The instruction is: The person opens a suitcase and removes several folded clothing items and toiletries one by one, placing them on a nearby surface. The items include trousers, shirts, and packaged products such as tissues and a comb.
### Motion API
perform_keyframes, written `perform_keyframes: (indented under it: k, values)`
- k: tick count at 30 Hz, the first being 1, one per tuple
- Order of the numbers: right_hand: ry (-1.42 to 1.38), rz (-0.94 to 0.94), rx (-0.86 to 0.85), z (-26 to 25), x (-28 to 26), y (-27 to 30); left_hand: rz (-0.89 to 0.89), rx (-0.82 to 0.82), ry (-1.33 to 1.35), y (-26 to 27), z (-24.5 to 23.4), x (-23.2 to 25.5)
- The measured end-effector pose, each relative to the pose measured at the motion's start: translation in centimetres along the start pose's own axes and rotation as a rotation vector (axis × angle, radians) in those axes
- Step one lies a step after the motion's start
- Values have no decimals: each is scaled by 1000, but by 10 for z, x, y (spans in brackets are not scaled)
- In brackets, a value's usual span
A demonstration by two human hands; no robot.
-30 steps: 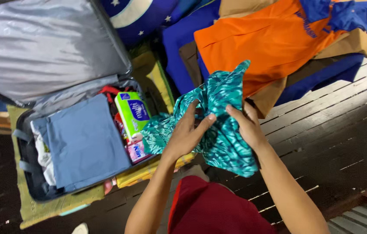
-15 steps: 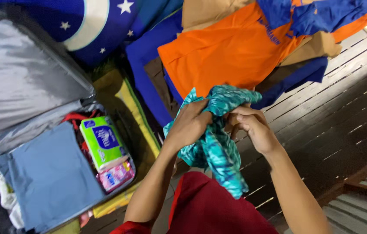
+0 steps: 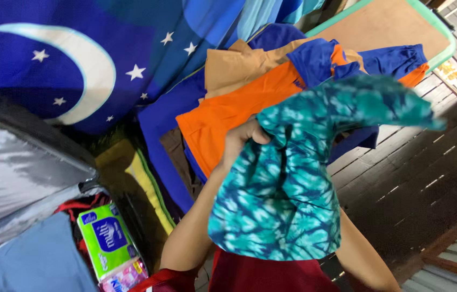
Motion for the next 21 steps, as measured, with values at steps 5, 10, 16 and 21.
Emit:
perform_keyframes:
  k: [5, 10, 16, 21]
  values:
    - [-79, -159, 65, -18, -21, -40, -873, 295, 950, -12, -10, -51]
    - [-190, -384, 138, -89, -74, -95, -967, 313, 982, 3, -74, -83]
    - [-90, -262, 33, -128, -148, -138, -734, 464, 398, 23, -134, -140]
    - [-42, -413, -137, -92, -262, -124, -977, 537, 940, 0, -47, -142]
Point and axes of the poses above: each hand's wrist, its own y-axis away from the middle knuckle, its own z-axis out of the palm, x = y × z, the point moved 8 cm from there along -y, towards the middle knuckle, and after that the axes turned 5 degrees about x, right-handed, at the moved point
